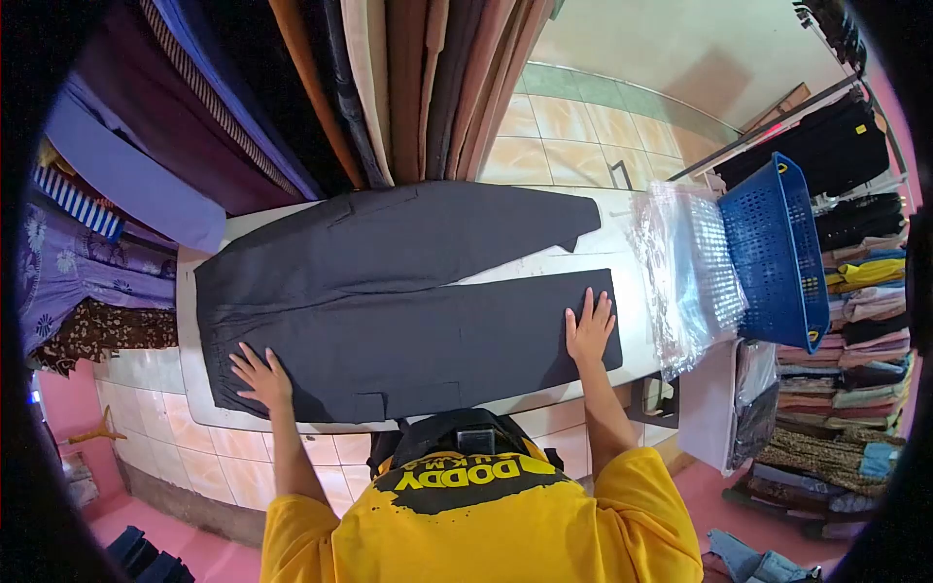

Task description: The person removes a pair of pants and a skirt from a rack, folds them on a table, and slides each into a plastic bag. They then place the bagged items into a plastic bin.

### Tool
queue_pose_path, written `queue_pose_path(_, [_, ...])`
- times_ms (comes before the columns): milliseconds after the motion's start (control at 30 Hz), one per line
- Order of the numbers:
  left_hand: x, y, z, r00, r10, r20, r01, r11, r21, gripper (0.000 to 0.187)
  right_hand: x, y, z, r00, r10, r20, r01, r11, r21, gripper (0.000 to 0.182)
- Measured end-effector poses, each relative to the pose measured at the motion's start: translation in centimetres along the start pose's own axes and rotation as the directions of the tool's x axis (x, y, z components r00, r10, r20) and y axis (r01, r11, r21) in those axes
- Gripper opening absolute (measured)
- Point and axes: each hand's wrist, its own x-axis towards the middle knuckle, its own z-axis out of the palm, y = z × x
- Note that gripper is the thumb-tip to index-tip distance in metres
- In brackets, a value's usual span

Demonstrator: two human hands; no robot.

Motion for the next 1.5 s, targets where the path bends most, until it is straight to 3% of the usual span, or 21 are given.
queue_pose_path(100, [-2.1, 0.3, -0.4, 0.997, -0.042, -0.070, 0.038, 0.998, -0.052, 0.057, 3.0, 0.0, -0.3, 0.998, -0.032, -0.054, 0.034, 0.999, 0.030, 0.060])
queue_pose_path(167, [-2.3, -0.2, -0.2, 0.996, 0.013, -0.092, -0.020, 0.997, -0.073, 0.057, 6.0, -0.8, -0.6, 0.965, -0.041, -0.259, 0.091, 0.978, 0.185, 0.062])
queue_pose_path(200, [-2.3, 0.0, -0.6, 0.996, 0.001, -0.086, -0.008, 0.996, -0.087, 0.057, 7.6, -2.3, -2.0, 0.940, -0.131, -0.316, 0.197, 0.962, 0.188, 0.067])
queue_pose_path(300, [-2.3, 0.3, -1.1, 0.997, -0.018, -0.076, 0.010, 0.995, -0.095, 0.057, 12.2, -5.8, -3.7, 0.839, -0.501, -0.212, 0.526, 0.846, 0.083, 0.071])
queue_pose_path(333, [-2.3, 0.4, -1.1, 0.998, -0.028, -0.063, 0.022, 0.995, -0.092, 0.058, 13.6, -6.3, -2.7, 0.834, -0.507, -0.216, 0.535, 0.840, 0.091, 0.071])
queue_pose_path(400, [-2.3, 0.5, -1.3, 0.997, -0.034, -0.064, 0.028, 0.995, -0.093, 0.058, 16.0, -6.5, -0.1, 0.648, -0.760, -0.055, 0.732, 0.641, -0.230, 0.064])
queue_pose_path(433, [-2.4, 0.4, -1.3, 0.998, -0.030, -0.057, 0.024, 0.995, -0.096, 0.058, 16.9, -6.2, 0.6, 0.643, -0.764, -0.056, 0.737, 0.637, -0.225, 0.064])
queue_pose_path(500, [-2.3, 0.4, -1.4, 0.998, -0.035, -0.056, 0.030, 0.996, -0.088, 0.058, 18.2, -6.3, 0.4, 0.673, -0.739, -0.001, 0.739, 0.673, 0.029, 0.054])
queue_pose_path(567, [-2.4, 0.5, -1.4, 0.998, -0.034, -0.057, 0.028, 0.995, -0.097, 0.058, 20.2, -4.9, -0.6, 0.605, -0.791, -0.089, 0.794, 0.607, -0.003, 0.043])
queue_pose_path(633, [-2.3, 0.3, -1.3, 0.998, -0.033, -0.051, 0.028, 0.995, -0.094, 0.058, 22.1, -2.6, -1.5, 0.752, -0.659, -0.003, 0.655, 0.748, -0.105, 0.036])
queue_pose_path(700, [-2.0, -0.2, -1.4, 0.999, -0.022, -0.048, 0.017, 0.996, -0.091, 0.058, 21.1, -1.8, -5.9, 0.654, -0.666, -0.358, 0.701, 0.712, -0.043, 0.030])
queue_pose_path(833, [-2.0, -0.8, -1.5, 0.999, 0.036, -0.036, -0.039, 0.994, -0.098, 0.058, 16.0, 0.8, -9.0, 0.549, -0.683, -0.482, 0.665, 0.706, -0.243, 0.029])
queue_pose_path(900, [-1.9, -1.0, -1.5, 0.997, 0.056, -0.050, -0.061, 0.993, -0.099, 0.057, 12.6, 3.9, -5.7, 0.715, -0.623, -0.318, 0.621, 0.775, -0.121, 0.031])
queue_pose_path(967, [-1.9, -1.0, -1.4, 0.997, 0.059, -0.047, -0.063, 0.993, -0.099, 0.057, 8.8, 4.4, -4.7, 0.810, -0.586, -0.015, 0.578, 0.803, -0.146, 0.036])
queue_pose_path(1000, [-1.9, -1.1, -1.3, 0.998, 0.054, -0.044, -0.059, 0.994, -0.098, 0.058, 7.1, 3.5, -5.1, 0.864, -0.503, 0.039, 0.504, 0.859, -0.092, 0.044])
queue_pose_path(1100, [-1.8, -1.4, -1.0, 0.995, 0.074, -0.060, -0.079, 0.993, -0.085, 0.058, 3.7, 0.9, -5.4, 0.917, -0.377, -0.134, 0.397, 0.898, 0.190, 0.054])
queue_pose_path(1133, [-1.8, -1.6, -0.9, 0.995, 0.076, -0.059, -0.080, 0.993, -0.082, 0.058, 3.2, 1.0, -4.7, 0.918, -0.375, -0.132, 0.395, 0.898, 0.192, 0.054])
queue_pose_path(1333, [-0.7, -0.9, -2.5, 0.996, 0.051, -0.078, -0.062, 0.987, -0.151, 0.053, 6.1, 0.2, -3.4, 0.934, -0.342, -0.105, 0.357, 0.879, 0.317, 0.021])
queue_pose_path(1400, [1.7, 0.0, -3.3, 0.978, -0.178, -0.107, 0.155, 0.968, -0.197, 0.051, 9.2, -1.1, -3.6, 0.905, -0.372, -0.205, 0.421, 0.850, 0.317, 0.025])
queue_pose_path(1467, [4.8, 0.6, -2.8, 0.930, -0.013, -0.366, -0.096, 0.956, -0.278, 0.048, 12.5, -3.2, -4.0, 0.860, -0.436, -0.264, 0.502, 0.814, 0.293, 0.031])
queue_pose_path(1500, [6.4, 1.6, -3.1, 0.910, 0.097, -0.404, -0.218, 0.939, -0.265, 0.045, 14.0, -4.2, -3.9, 0.848, -0.473, -0.239, 0.527, 0.795, 0.300, 0.034])
